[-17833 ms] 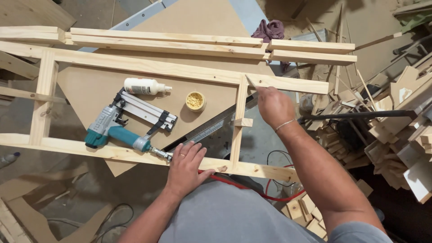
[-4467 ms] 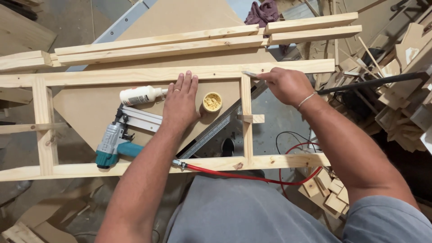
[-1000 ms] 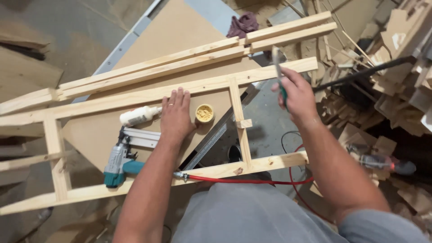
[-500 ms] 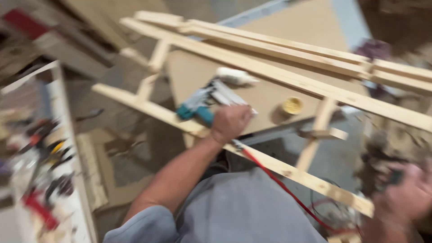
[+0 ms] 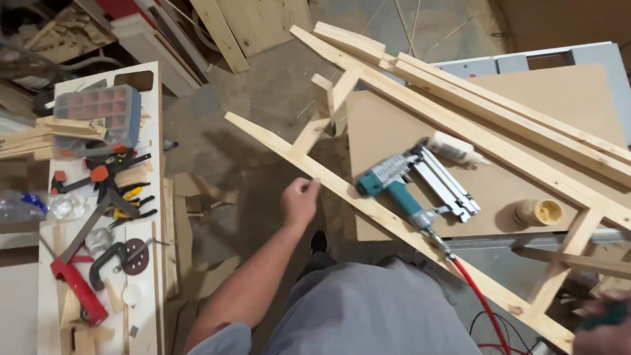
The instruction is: Assembling a wooden frame using glue and a pneumatic nail gun
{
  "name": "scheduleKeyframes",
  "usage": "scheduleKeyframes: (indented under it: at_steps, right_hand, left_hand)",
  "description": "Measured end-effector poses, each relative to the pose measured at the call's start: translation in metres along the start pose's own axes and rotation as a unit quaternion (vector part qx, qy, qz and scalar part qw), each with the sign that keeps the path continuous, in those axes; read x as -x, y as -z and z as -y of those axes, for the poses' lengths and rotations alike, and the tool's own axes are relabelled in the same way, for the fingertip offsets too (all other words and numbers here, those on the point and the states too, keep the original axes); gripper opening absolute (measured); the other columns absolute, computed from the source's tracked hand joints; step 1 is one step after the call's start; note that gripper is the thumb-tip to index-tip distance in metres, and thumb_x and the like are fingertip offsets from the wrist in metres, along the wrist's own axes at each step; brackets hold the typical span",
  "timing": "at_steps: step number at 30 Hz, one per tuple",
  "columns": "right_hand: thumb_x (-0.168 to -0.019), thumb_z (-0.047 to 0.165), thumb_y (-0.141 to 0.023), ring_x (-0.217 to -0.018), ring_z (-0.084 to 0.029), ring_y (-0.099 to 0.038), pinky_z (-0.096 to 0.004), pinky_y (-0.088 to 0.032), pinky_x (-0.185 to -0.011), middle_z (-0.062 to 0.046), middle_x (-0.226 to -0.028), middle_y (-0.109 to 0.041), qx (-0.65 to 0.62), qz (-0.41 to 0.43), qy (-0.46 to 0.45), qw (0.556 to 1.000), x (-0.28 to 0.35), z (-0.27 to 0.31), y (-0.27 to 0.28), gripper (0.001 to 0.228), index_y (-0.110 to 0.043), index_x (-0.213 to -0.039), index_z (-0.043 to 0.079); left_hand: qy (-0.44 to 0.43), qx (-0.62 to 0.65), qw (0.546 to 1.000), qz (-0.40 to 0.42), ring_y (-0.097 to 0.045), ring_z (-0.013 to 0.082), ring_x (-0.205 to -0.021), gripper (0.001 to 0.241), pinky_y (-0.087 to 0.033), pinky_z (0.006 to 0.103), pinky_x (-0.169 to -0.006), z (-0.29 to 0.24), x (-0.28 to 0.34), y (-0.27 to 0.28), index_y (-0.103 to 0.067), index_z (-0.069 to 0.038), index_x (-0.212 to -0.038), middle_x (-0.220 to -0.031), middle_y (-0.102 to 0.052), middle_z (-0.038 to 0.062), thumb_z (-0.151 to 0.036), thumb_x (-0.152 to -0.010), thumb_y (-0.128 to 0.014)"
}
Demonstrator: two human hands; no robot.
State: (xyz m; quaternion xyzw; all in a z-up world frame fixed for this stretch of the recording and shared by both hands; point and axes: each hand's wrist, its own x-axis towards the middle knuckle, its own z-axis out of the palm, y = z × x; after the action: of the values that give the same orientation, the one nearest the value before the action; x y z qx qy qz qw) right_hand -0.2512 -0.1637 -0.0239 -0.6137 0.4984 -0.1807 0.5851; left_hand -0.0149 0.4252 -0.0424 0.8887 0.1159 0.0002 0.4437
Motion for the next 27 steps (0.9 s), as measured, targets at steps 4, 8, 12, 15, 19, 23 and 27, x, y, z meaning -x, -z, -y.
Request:
scheduleKeyframes:
  at_steps: [4, 8, 12, 15, 19, 23, 27]
  right_hand:
    - [-0.119, 0.02, -0.053, -0.063, -0.011, -0.052, -0.025, -0.045, -0.054, -0.001, -0.086, -0.058, 0.025, -0.034, 0.126, 0.991, 0.219, 0.085, -0.146, 0.013, -0.057, -0.108, 0.014]
    - [-0.112, 0.005, -0.051, -0.06, -0.018, -0.051, -0.028, -0.044, -0.056, -0.016, -0.087, -0.063, 0.064, 0.09, 0.166, 0.98, 0.263, 0.098, -0.205, 0.014, -0.054, -0.126, 0.001]
    - [-0.107, 0.002, -0.046, -0.059, -0.023, -0.056, -0.034, -0.05, -0.053, -0.017, -0.084, -0.068, 0.113, 0.194, 0.11, 0.968, 0.29, 0.131, -0.244, 0.029, -0.062, -0.131, -0.005]
    - [-0.103, 0.009, -0.052, -0.053, -0.025, -0.056, -0.036, -0.049, -0.05, -0.019, -0.082, -0.07, 0.102, 0.22, 0.048, 0.969, 0.271, 0.118, -0.258, 0.034, -0.062, -0.133, -0.004]
    - [-0.098, 0.007, -0.057, -0.045, -0.032, -0.058, -0.042, -0.049, -0.041, -0.03, -0.076, -0.067, 0.004, 0.308, 0.064, 0.949, 0.203, 0.104, -0.29, 0.034, -0.059, -0.129, -0.007]
    - [-0.099, 0.005, -0.055, -0.046, -0.027, -0.058, -0.037, -0.049, -0.04, -0.029, -0.082, -0.067, -0.026, 0.329, 0.042, 0.943, 0.2, 0.117, -0.332, 0.04, -0.057, -0.136, -0.008]
    - [-0.097, 0.006, -0.054, -0.044, -0.025, -0.056, -0.036, -0.047, -0.037, -0.028, -0.08, -0.065, -0.088, 0.354, -0.016, 0.931, 0.187, 0.119, -0.382, 0.042, -0.057, -0.137, -0.006]
  left_hand:
    - [0.247, 0.223, 0.942, 0.039, -0.057, 0.0082, -0.059, 0.029, -0.039, 0.026, -0.052, 0.059, -0.063, 0.012, -0.064, -0.016, -0.079, -0.07, -0.066, -0.001, -0.042, -0.09, -0.073]
    - [0.32, 0.414, 0.848, 0.08, -0.06, 0.0116, -0.058, 0.024, -0.045, 0.0236, -0.045, 0.095, -0.11, -0.002, -0.067, -0.009, -0.098, -0.078, -0.067, 0.005, -0.028, -0.089, -0.079]
    - [0.344, 0.432, 0.83, 0.086, -0.062, 0.0143, -0.057, 0.022, -0.042, 0.0245, -0.043, 0.105, -0.12, -0.013, -0.069, -0.006, -0.099, -0.079, -0.072, 0.009, -0.023, -0.088, -0.078]
    - [0.329, 0.421, 0.842, 0.073, -0.062, 0.0153, -0.056, 0.024, -0.04, 0.0233, -0.038, 0.107, -0.112, -0.014, -0.069, -0.006, -0.097, -0.076, -0.069, 0.009, -0.025, -0.087, -0.078]
    - [0.277, 0.305, 0.893, 0.181, -0.065, 0.0151, -0.056, 0.03, -0.047, 0.0229, -0.044, 0.112, -0.113, -0.008, -0.066, -0.004, -0.092, -0.07, -0.067, 0.009, -0.032, -0.092, -0.079]
    - [0.177, 0.102, 0.931, 0.304, -0.071, 0.0194, -0.052, 0.028, -0.052, 0.0254, -0.048, 0.113, -0.095, 0.018, -0.076, -0.006, -0.082, -0.065, -0.075, 0.014, -0.032, -0.089, -0.082]
    - [0.156, -0.048, 0.942, 0.293, -0.074, 0.0095, -0.058, 0.025, -0.054, 0.0204, -0.056, 0.026, -0.126, 0.06, -0.08, -0.022, -0.084, -0.063, -0.075, -0.003, -0.046, -0.088, -0.077]
